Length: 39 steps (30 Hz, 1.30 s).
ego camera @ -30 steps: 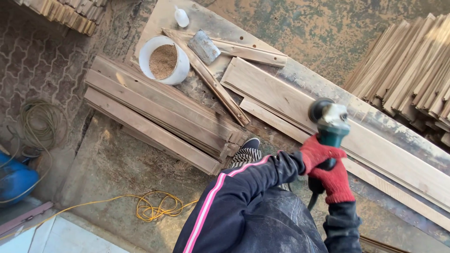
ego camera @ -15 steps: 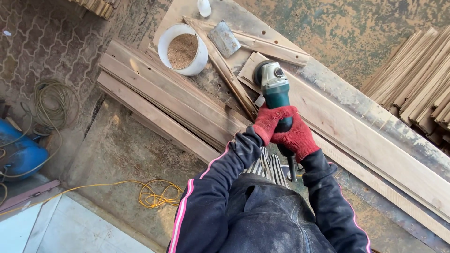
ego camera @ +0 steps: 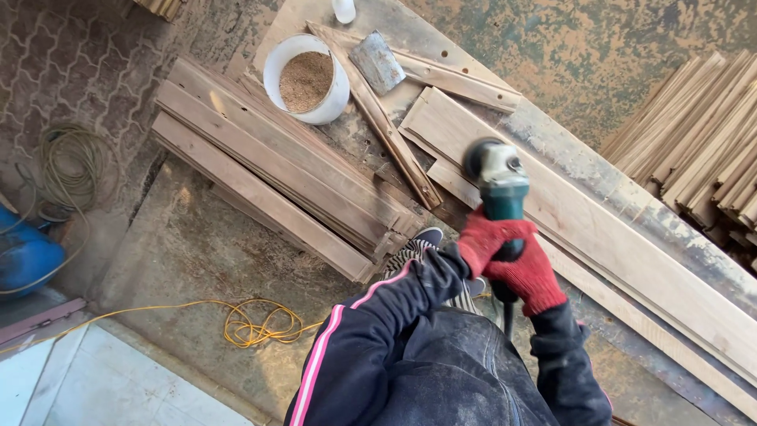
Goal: Sanding a wooden plank using an angle grinder and then manually with a sanding block.
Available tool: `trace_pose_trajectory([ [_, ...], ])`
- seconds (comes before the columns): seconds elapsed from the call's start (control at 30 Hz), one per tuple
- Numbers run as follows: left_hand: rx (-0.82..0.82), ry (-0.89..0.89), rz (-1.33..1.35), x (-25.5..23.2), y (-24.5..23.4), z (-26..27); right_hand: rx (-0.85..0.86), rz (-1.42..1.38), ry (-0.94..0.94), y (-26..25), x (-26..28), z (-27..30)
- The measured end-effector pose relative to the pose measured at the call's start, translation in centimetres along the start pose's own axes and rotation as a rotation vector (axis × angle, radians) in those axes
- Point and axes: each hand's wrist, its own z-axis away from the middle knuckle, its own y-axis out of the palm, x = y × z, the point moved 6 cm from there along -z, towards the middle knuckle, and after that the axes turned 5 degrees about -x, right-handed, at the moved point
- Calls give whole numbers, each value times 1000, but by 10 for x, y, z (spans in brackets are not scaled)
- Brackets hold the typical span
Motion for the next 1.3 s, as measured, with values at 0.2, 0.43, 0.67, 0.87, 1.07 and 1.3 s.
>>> trace_pose_trajectory([
  [0.2,-91,96,86,-33,-66,-63,49,67,-163,26,83,-12],
  [0.43,-64,112,16,-27,-54,-59,21,57,-137,17,74,-1],
  [0.67,20,-39,66,-9,-8,53,-34,6,33,9,-48,-13],
  [0.87,-31,45,140,-16,-43,-7,6,103,-96,20,32,-6],
  [1.07,-140,166,234,-75,-84,-45,43,124,-239,45,102,-37],
  [1.3,-53,149,75,-39,-39,-46,24,130,-161,6,84,1],
])
